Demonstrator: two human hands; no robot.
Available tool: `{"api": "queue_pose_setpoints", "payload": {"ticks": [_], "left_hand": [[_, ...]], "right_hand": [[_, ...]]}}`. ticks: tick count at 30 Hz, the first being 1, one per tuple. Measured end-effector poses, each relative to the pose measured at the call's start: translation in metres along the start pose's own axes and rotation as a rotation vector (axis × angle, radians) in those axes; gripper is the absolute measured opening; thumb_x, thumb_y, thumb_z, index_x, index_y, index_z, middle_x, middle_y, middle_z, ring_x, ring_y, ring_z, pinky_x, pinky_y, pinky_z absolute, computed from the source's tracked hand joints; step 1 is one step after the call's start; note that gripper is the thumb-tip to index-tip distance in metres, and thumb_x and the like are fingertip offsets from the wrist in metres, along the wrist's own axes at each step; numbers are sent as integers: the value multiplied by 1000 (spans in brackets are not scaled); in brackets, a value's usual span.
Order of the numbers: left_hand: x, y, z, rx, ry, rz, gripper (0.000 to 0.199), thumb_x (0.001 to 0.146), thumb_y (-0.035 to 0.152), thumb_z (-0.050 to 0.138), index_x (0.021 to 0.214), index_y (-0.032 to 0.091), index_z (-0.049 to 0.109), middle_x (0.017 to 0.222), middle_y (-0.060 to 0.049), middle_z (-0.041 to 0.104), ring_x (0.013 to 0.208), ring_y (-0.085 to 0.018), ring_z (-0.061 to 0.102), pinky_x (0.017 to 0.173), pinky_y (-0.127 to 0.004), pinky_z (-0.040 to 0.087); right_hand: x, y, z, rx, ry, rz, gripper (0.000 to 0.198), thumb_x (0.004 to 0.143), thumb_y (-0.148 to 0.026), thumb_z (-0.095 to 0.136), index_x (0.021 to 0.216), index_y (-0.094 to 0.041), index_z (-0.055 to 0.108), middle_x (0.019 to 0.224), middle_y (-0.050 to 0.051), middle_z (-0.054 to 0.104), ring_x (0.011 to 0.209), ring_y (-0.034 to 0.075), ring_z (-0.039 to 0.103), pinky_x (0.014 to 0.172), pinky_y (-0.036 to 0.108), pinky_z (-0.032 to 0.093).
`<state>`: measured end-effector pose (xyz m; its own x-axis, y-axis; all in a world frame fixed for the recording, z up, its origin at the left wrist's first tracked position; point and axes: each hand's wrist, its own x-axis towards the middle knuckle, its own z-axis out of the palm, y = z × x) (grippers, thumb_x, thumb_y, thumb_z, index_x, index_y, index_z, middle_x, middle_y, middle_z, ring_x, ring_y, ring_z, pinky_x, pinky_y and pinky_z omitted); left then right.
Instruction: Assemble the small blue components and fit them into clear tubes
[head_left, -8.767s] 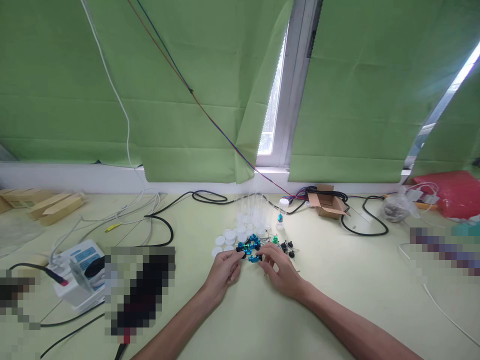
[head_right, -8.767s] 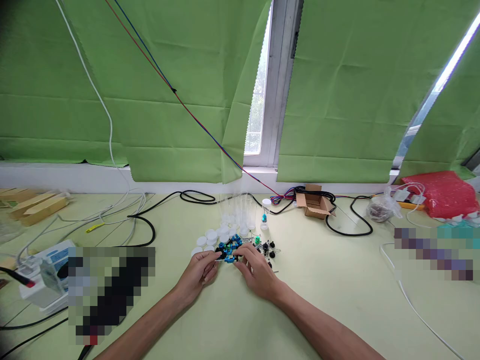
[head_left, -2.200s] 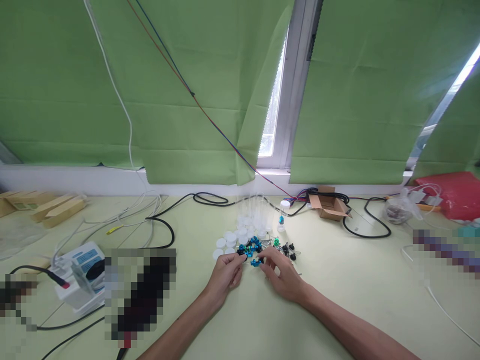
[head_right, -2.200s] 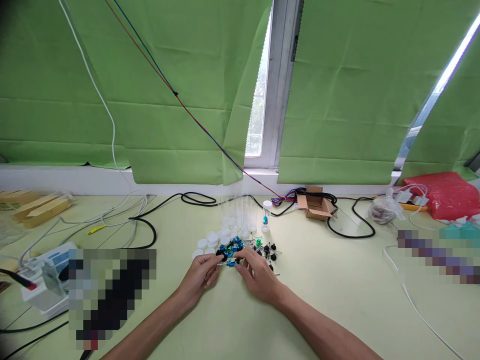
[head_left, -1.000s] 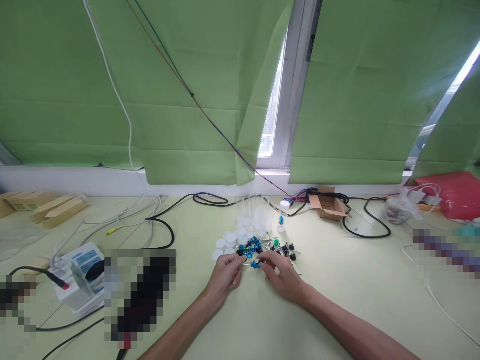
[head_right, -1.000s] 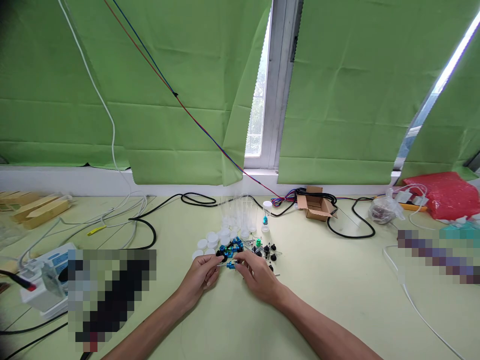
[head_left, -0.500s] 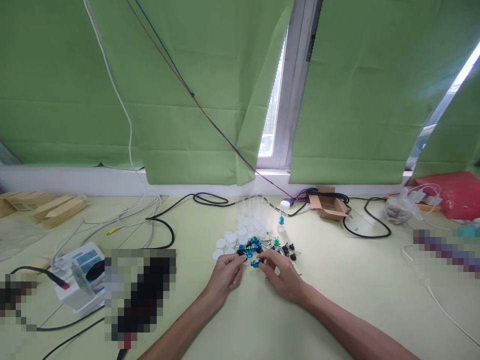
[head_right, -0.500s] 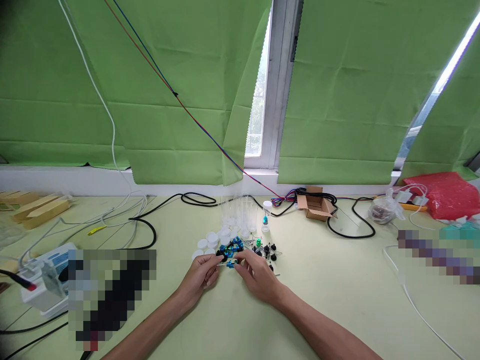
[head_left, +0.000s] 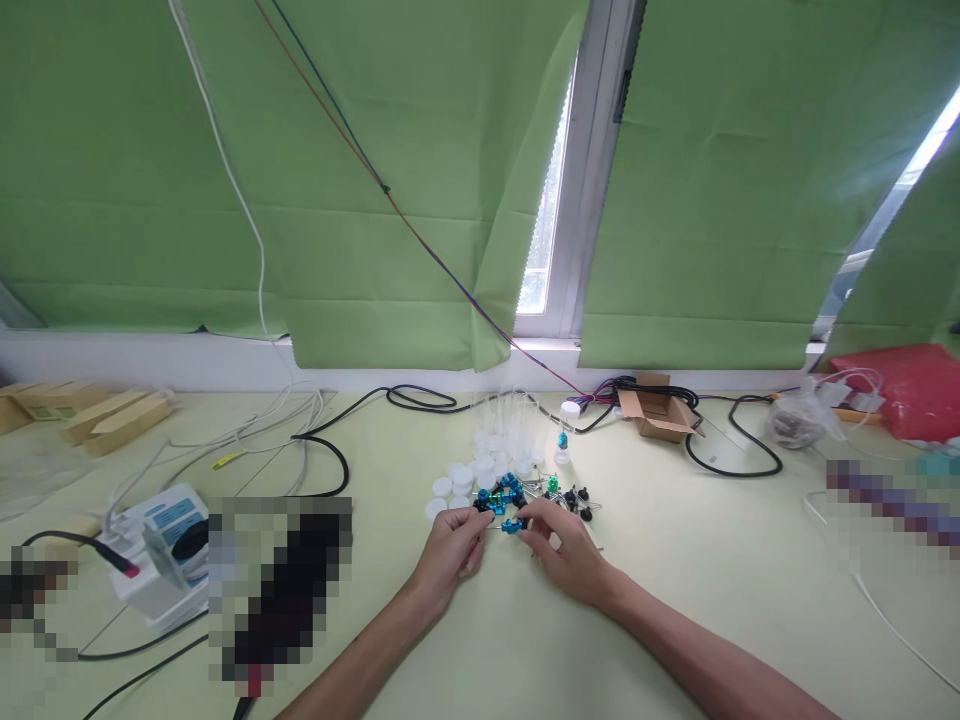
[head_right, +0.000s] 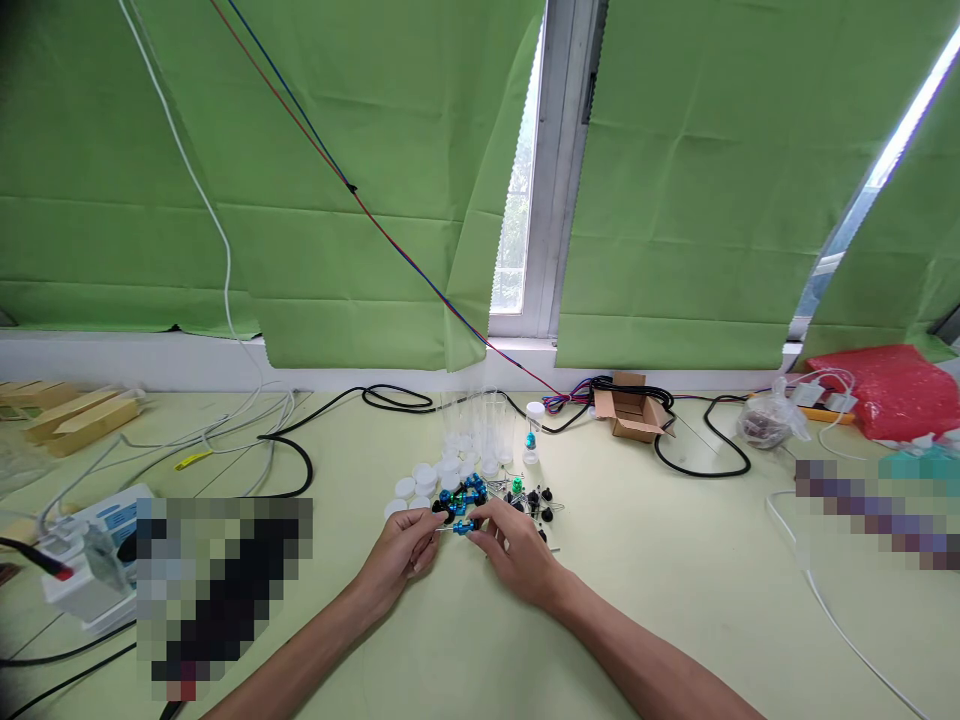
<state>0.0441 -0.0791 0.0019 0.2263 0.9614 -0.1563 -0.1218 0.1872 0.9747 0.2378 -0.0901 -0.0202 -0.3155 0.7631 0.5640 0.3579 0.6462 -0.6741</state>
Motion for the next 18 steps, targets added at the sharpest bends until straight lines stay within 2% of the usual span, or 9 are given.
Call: {"api": "queue_pose_setpoints", "payload": {"ticks": [11, 18], "left_hand": [[0, 0, 1, 52, -17, 19, 48, 77, 42, 65, 49, 21, 32, 34, 8, 34, 34, -5, 24, 41, -24, 12], [3, -6, -4, 91, -30, 61, 49, 80, 43, 62, 50, 21, 32, 34, 8, 35, 34, -5, 24, 42, -23, 14]], "right_hand": [[-1, 3, 1, 7, 12, 28, 12, 92, -21, 51, 101, -19, 59, 74, 1, 61, 60, 14, 56, 58, 25, 44], [0, 4, 2, 30, 22, 48, 12, 91, -21, 51, 99, -18, 60, 75, 2, 61, 60, 13, 56, 60, 26, 45]]}}
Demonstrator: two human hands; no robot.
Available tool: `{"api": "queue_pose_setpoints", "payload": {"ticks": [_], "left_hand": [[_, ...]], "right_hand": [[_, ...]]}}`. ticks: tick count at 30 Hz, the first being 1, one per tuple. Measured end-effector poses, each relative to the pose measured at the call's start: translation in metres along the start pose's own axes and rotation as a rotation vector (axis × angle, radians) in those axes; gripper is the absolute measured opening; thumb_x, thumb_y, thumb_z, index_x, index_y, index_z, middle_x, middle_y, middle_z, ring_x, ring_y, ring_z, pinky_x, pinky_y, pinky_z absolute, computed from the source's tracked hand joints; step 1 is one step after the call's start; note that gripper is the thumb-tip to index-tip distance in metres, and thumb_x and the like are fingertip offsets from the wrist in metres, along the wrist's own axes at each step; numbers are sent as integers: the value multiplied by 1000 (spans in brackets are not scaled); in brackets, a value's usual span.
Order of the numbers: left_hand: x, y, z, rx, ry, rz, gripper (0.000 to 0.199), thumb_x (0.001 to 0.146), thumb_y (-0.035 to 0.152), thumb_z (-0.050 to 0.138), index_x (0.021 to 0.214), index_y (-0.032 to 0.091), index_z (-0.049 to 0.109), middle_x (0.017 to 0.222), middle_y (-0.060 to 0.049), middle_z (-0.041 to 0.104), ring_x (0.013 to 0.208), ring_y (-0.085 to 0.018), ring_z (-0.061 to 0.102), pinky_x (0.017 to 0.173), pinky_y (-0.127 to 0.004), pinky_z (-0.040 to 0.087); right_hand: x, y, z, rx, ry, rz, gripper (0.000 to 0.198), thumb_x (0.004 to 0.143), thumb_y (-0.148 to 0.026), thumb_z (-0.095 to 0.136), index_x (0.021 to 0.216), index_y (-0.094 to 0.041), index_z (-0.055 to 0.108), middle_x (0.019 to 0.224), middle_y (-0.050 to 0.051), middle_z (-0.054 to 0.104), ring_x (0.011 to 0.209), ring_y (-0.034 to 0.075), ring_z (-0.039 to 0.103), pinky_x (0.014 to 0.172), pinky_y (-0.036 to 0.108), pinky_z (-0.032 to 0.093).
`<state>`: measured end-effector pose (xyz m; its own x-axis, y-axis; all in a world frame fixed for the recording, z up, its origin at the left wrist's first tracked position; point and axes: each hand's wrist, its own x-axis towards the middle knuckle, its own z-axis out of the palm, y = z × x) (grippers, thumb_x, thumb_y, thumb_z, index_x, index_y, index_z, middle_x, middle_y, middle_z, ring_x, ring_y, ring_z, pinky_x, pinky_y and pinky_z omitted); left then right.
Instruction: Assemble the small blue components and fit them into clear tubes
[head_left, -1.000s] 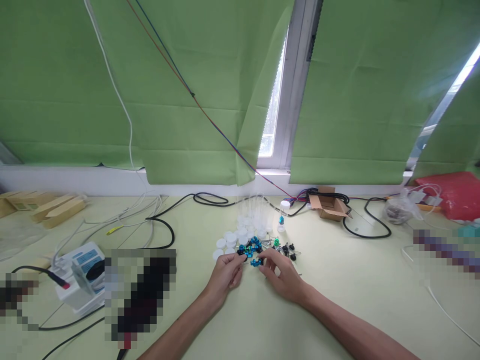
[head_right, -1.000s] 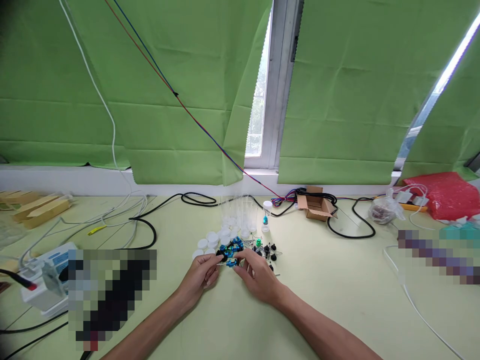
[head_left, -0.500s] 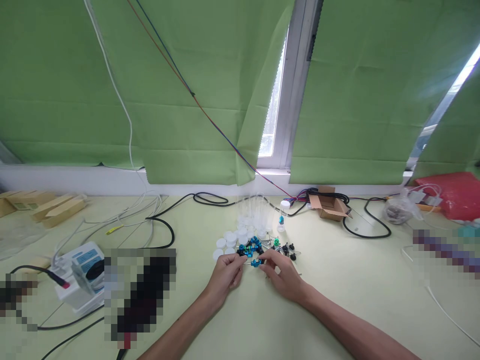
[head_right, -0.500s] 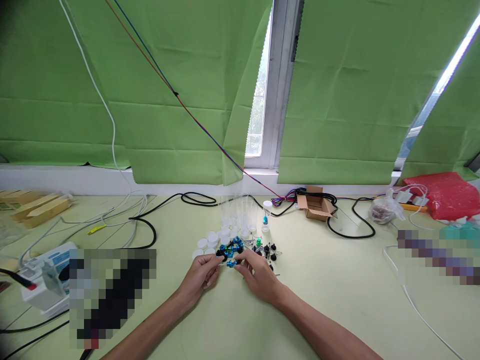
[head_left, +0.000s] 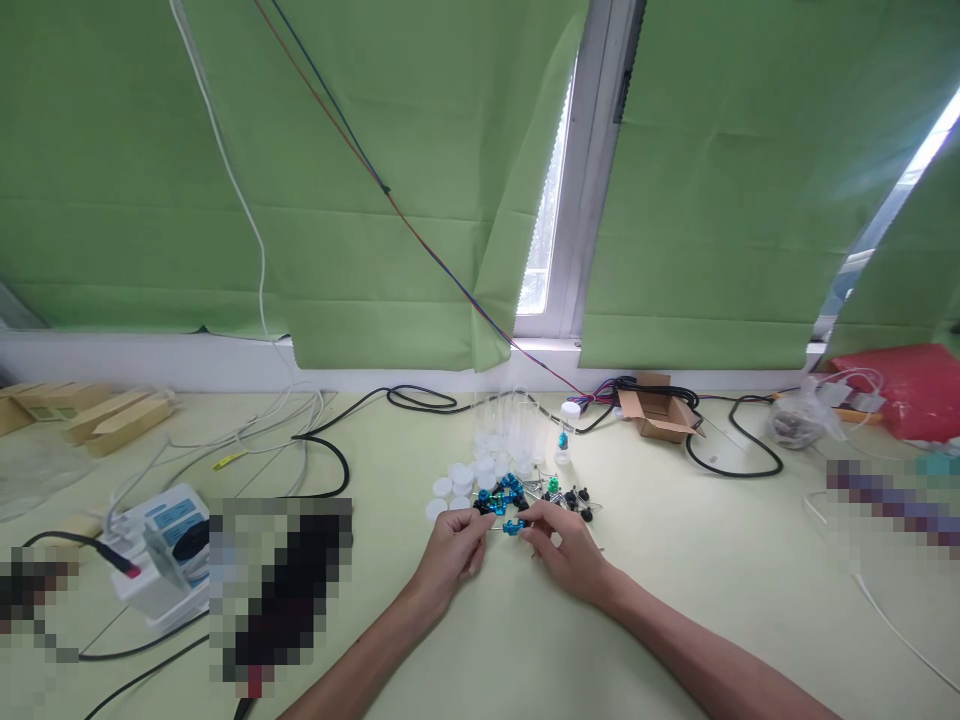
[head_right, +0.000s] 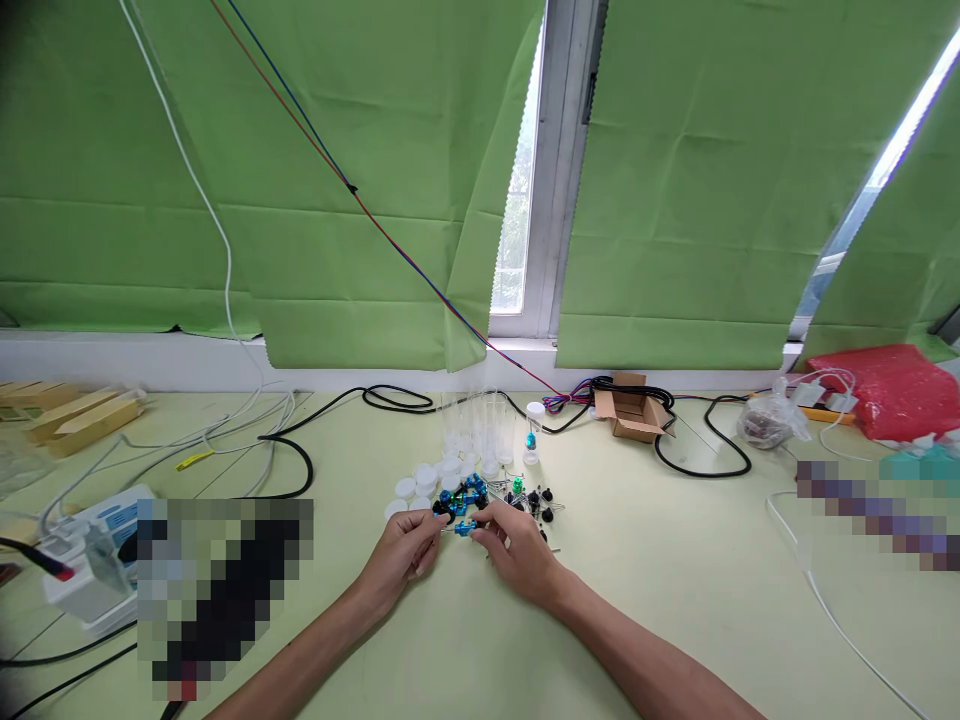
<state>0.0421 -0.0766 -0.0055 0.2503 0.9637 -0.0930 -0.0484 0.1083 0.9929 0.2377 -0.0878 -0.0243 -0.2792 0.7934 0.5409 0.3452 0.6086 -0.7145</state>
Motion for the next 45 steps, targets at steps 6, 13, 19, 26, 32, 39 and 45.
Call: {"api": "queue_pose_setpoints", "payload": {"ticks": [6, 13, 19, 26, 32, 39, 45], "left_hand": [[-1, 1, 1, 10, 0, 6, 49, 80, 44, 62, 50, 21, 32, 34, 8, 34, 34, -6, 25, 41, -23, 15], [-2, 4, 3, -7, 17, 2, 50, 79, 44, 64, 51, 20, 31, 36, 8, 34, 35, -5, 27, 41, -22, 15], [-2, 10, 4, -79, 43, 86, 32, 80, 40, 66, 65, 18, 48, 47, 6, 46, 43, -7, 40, 42, -19, 30], [-4, 10, 7, -251, 40, 54, 35, 77, 41, 70, 96, 24, 45, 68, 5, 57, 53, -13, 57, 41, -21, 42], [-4, 7, 9, -239, -81, -7, 34, 81, 48, 64, 74, 17, 50, 63, 3, 55, 45, -9, 54, 38, -19, 40], [-8, 8, 13, -209, -268, -69, 44, 83, 53, 59, 65, 13, 56, 56, -1, 56, 45, -10, 54, 40, -20, 41], [-9, 3, 13, -201, -325, -73, 47, 86, 54, 54, 64, 12, 58, 55, -3, 58, 45, -11, 55, 42, -21, 43]], "right_hand": [[0, 1, 0, 4, 10, 2, 12, 91, -21, 52, 98, -18, 61, 71, 1, 60, 59, 13, 56, 60, 26, 45], [0, 0, -1, 17, 18, 25, 11, 91, -22, 53, 97, -18, 61, 74, 1, 61, 58, 13, 56, 60, 26, 47], [0, -4, 1, 8, 103, -36, 11, 91, -24, 54, 98, -19, 60, 82, 4, 63, 61, 13, 57, 58, 26, 48], [2, -7, 1, 9, 225, -104, 11, 92, -22, 51, 99, -19, 59, 88, 7, 62, 67, 15, 58, 56, 26, 50], [2, -7, 2, 5, 247, -130, 12, 93, -21, 51, 101, -19, 59, 93, 10, 61, 73, 17, 60, 55, 26, 51], [0, -11, 5, 12, 180, -166, 11, 93, -22, 52, 100, -20, 60, 92, 8, 61, 67, 15, 58, 55, 26, 51], [-2, -12, 6, 25, 107, -178, 13, 91, -18, 54, 102, -22, 59, 93, 7, 61, 68, 15, 58, 60, 27, 52]]}}
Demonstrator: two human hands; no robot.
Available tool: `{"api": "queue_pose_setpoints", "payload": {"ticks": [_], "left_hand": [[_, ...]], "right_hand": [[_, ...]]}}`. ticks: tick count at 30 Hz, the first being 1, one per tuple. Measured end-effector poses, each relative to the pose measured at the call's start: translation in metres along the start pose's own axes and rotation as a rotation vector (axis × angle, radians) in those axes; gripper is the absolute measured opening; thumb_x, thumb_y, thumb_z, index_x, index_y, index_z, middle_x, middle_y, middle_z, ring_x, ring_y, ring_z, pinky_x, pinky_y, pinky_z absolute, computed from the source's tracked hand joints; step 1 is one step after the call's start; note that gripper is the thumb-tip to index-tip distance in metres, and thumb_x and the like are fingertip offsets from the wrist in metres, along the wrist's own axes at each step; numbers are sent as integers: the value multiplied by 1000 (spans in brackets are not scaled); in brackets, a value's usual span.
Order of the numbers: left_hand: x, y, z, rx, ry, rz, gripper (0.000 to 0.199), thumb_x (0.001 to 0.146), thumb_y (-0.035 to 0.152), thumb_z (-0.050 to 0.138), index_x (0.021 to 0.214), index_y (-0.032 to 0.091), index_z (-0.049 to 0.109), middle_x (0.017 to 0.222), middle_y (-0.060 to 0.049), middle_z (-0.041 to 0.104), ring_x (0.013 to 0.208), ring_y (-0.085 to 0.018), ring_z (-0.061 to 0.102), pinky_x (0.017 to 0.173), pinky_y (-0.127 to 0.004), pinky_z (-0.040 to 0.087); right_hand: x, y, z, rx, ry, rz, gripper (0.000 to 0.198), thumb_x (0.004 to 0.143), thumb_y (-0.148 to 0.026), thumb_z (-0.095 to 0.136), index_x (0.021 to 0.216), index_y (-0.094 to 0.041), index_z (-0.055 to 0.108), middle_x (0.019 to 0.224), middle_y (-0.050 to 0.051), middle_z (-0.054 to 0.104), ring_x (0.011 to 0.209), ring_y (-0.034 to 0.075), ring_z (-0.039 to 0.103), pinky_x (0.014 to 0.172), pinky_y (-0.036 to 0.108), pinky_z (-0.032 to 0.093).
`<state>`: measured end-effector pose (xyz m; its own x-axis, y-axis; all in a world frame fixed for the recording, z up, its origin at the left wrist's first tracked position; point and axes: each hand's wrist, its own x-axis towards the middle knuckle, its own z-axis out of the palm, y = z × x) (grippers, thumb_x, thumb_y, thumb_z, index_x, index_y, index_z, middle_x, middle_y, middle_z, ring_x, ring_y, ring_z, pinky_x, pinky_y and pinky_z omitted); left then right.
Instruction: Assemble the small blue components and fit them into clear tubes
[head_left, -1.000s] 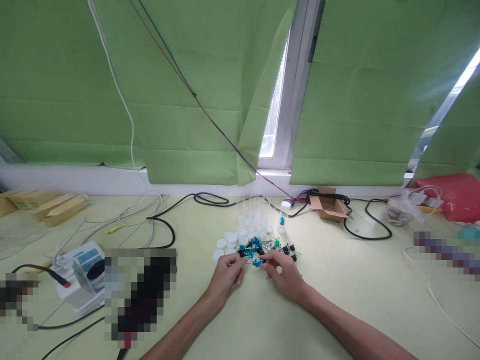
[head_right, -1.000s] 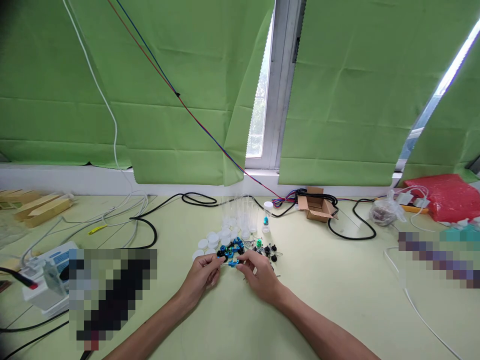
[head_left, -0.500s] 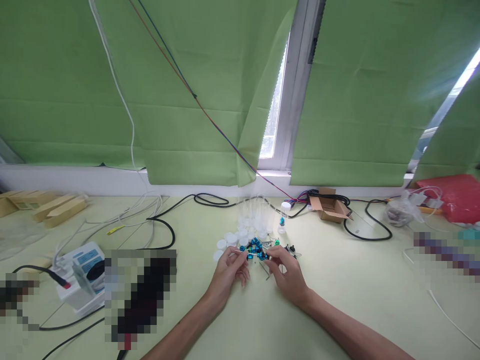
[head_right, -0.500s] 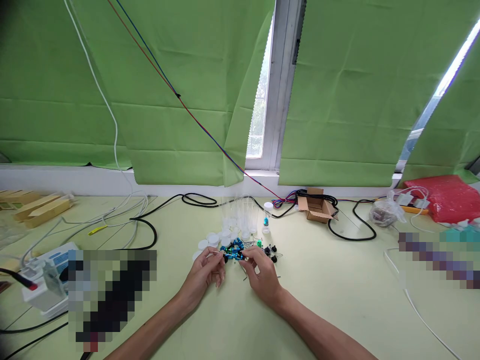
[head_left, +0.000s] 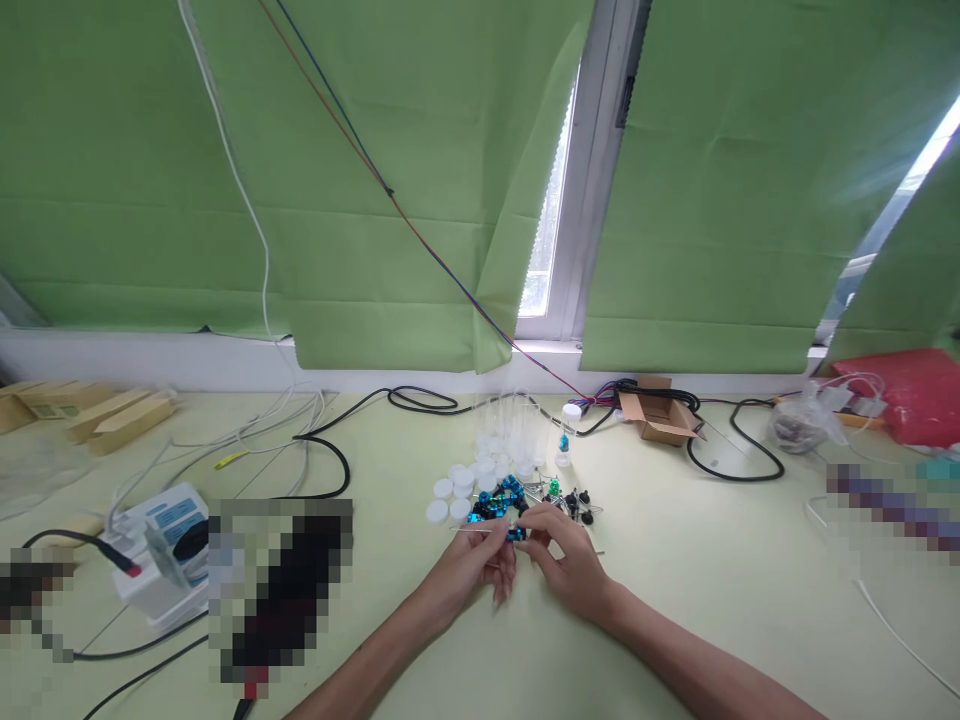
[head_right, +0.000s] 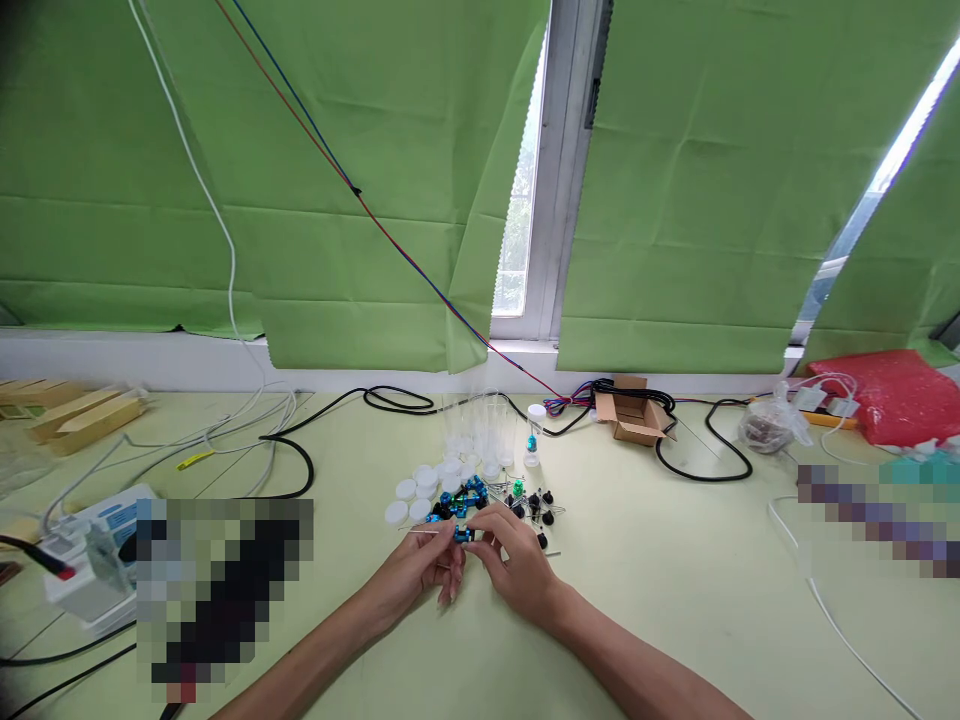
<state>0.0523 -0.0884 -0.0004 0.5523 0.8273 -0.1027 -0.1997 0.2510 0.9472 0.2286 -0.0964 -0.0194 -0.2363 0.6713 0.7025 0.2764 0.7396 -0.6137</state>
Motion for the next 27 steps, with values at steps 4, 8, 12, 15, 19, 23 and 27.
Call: {"api": "queue_pose_setpoints", "payload": {"ticks": [4, 8, 12, 15, 19, 23, 27], "left_hand": [[0, -1, 0, -2, 17, 3, 45, 85, 53, 56, 66, 12, 58, 55, -3, 58, 44, -11, 55, 42, -22, 44], [0, 1, 2, 14, 43, -11, 40, 84, 52, 58, 71, 13, 59, 54, -1, 57, 43, -11, 54, 42, -22, 44], [1, 1, 2, 21, 47, -10, 39, 84, 50, 59, 69, 14, 58, 54, 0, 57, 43, -11, 54, 41, -21, 43], [1, 2, 1, 15, 41, -7, 38, 84, 48, 60, 66, 15, 57, 54, 1, 56, 42, -10, 53, 41, -21, 42], [0, 3, 2, 18, 32, -8, 37, 83, 48, 62, 66, 15, 56, 53, 1, 55, 43, -10, 53, 41, -21, 41], [0, 3, 2, 28, 26, 8, 37, 82, 48, 62, 65, 15, 54, 54, 0, 56, 42, -10, 52, 41, -21, 40], [0, 2, 2, 37, 26, 20, 37, 83, 47, 62, 65, 16, 53, 54, 1, 55, 43, -10, 52, 41, -21, 39]], "right_hand": [[-1, 0, 0, 6, -18, 13, 15, 91, -19, 55, 105, -22, 59, 95, 6, 61, 67, 14, 59, 62, 27, 52], [-1, 0, 0, -3, -29, 28, 16, 90, -21, 57, 106, -23, 58, 92, 5, 62, 65, 13, 58, 62, 27, 51], [-1, 0, -2, -21, -36, 49, 15, 90, -22, 58, 105, -23, 59, 89, 4, 63, 65, 13, 58, 63, 26, 51], [-1, 1, -2, -18, -36, 47, 13, 90, -23, 58, 103, -23, 60, 88, 4, 63, 64, 13, 58, 61, 27, 50], [-1, 3, -1, 2, -32, 38, 12, 90, -22, 58, 101, -22, 62, 89, 5, 62, 65, 14, 58, 59, 26, 51], [-1, 3, 0, 8, -31, 40, 10, 89, -21, 59, 98, -22, 64, 86, 5, 61, 66, 15, 58, 58, 27, 50], [0, 1, -1, -14, -25, 44, 8, 89, -23, 58, 95, -21, 63, 82, 5, 60, 65, 15, 56, 57, 27, 48]]}}
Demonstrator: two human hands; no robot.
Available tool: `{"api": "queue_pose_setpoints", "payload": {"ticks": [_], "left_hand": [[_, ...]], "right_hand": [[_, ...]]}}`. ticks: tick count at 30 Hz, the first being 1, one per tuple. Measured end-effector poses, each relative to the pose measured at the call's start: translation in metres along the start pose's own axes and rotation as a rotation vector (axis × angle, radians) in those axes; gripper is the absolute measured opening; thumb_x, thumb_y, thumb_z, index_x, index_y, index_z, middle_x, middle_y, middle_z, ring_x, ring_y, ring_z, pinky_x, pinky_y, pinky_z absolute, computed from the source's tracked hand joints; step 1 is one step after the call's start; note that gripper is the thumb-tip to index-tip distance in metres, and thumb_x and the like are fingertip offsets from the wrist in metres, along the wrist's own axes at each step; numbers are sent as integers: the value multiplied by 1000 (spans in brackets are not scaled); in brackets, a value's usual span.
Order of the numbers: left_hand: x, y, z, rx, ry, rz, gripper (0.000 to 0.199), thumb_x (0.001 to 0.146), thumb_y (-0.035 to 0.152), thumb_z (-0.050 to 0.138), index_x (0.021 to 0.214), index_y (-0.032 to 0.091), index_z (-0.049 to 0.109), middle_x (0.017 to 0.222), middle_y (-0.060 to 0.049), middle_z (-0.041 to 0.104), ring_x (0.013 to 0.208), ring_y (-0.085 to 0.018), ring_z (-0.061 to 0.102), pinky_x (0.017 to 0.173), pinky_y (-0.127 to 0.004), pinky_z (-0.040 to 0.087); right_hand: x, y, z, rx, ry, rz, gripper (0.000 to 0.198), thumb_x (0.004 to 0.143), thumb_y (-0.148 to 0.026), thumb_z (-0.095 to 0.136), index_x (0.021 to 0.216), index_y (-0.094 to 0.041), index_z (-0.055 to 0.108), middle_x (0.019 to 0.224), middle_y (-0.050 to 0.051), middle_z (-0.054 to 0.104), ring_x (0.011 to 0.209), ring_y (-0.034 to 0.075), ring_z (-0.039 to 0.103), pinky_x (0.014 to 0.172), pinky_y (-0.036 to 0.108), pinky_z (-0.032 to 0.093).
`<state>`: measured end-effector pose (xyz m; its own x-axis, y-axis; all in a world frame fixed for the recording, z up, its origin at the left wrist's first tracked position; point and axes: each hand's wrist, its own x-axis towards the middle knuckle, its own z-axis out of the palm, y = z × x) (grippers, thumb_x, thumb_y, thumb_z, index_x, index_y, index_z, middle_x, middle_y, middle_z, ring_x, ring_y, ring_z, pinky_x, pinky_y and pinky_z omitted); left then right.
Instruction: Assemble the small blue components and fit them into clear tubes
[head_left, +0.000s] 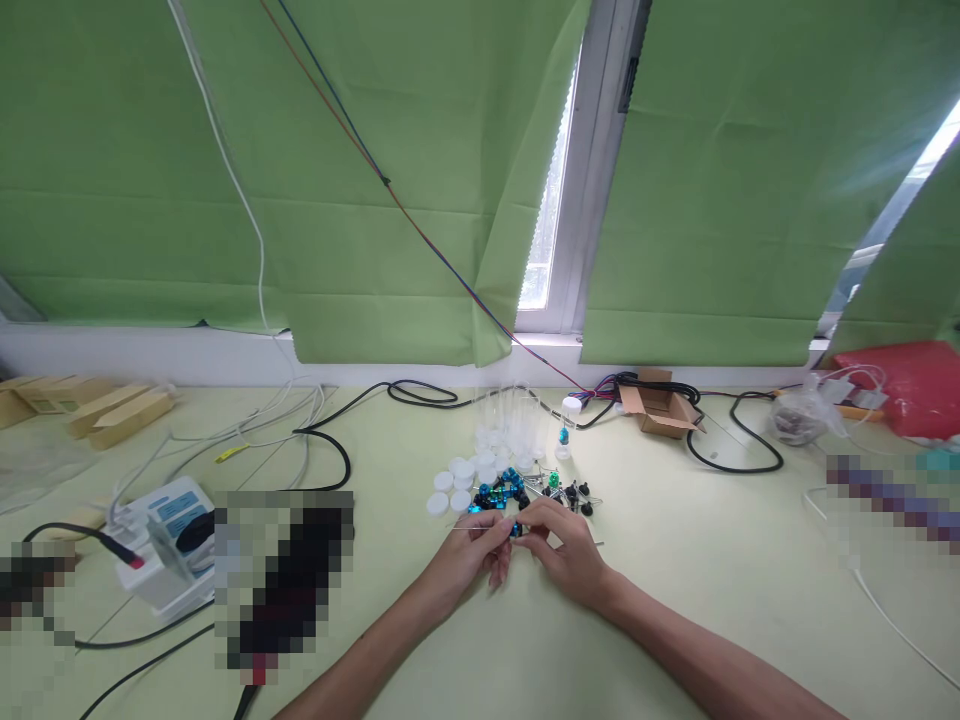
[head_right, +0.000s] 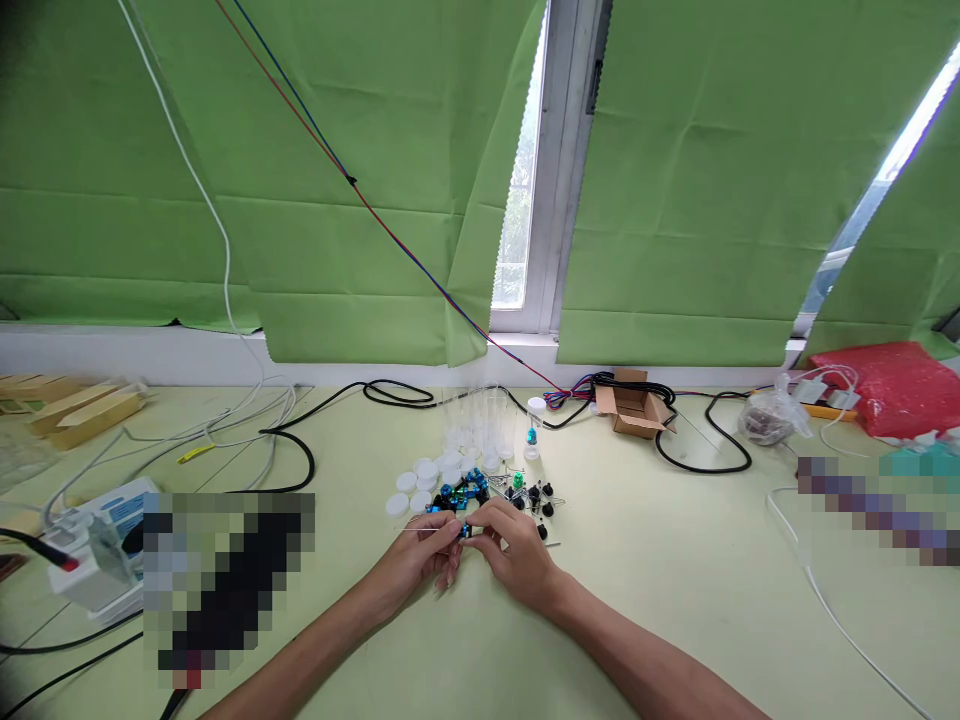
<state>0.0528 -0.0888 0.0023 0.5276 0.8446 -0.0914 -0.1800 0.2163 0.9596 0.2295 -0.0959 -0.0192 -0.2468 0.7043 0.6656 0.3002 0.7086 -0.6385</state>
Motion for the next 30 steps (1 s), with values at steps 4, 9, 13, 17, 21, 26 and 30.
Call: {"api": "queue_pose_setpoints", "payload": {"ticks": [4, 9, 13, 17, 21, 26, 30], "left_hand": [[-1, 0, 0, -5, 6, -2, 37, 82, 47, 63, 65, 16, 53, 56, 0, 56, 45, -10, 51, 42, -21, 38], [0, -2, -1, -16, 13, 23, 35, 82, 45, 63, 65, 16, 54, 55, 0, 56, 44, -9, 49, 41, -20, 37], [0, -3, -2, -14, 22, 25, 35, 83, 43, 63, 65, 15, 54, 54, 0, 56, 43, -8, 49, 41, -20, 37], [1, -2, 0, 35, 26, 18, 36, 84, 45, 61, 65, 16, 54, 53, 1, 55, 41, -9, 49, 40, -20, 37], [0, 2, 1, 148, 62, 26, 39, 83, 49, 59, 62, 17, 49, 51, 2, 51, 41, -10, 48, 39, -21, 35], [-1, 9, -2, 387, 115, 65, 35, 81, 46, 59, 63, 20, 42, 48, 6, 41, 42, -10, 44, 42, -22, 31], [-3, 9, -6, 770, 222, 194, 36, 78, 34, 58, 56, 20, 34, 51, 6, 34, 49, -10, 35, 47, -23, 23]], "right_hand": [[1, -2, -1, -38, 0, -2, 6, 90, -22, 57, 93, -21, 62, 81, 4, 60, 66, 16, 56, 56, 26, 46], [3, -4, -1, -33, -4, -24, 6, 90, -20, 57, 94, -21, 61, 82, 5, 60, 68, 16, 56, 57, 27, 46], [2, -3, -1, -15, -11, -12, 5, 90, -21, 57, 93, -21, 60, 81, 5, 59, 66, 16, 55, 55, 26, 45], [-1, 0, -1, 20, -29, 19, 7, 89, -25, 59, 94, -20, 60, 84, 5, 59, 67, 16, 57, 55, 26, 47], [0, -1, -2, 29, -71, 49, 9, 90, -27, 58, 96, -20, 60, 86, 5, 60, 64, 14, 56, 55, 25, 47], [2, -4, -4, -21, -78, 65, 11, 93, -26, 52, 100, -21, 58, 87, 4, 61, 63, 12, 54, 56, 24, 46], [4, -5, -6, -35, -49, 65, 14, 96, -24, 45, 98, -20, 58, 89, 4, 61, 62, 12, 52, 57, 23, 46]]}}
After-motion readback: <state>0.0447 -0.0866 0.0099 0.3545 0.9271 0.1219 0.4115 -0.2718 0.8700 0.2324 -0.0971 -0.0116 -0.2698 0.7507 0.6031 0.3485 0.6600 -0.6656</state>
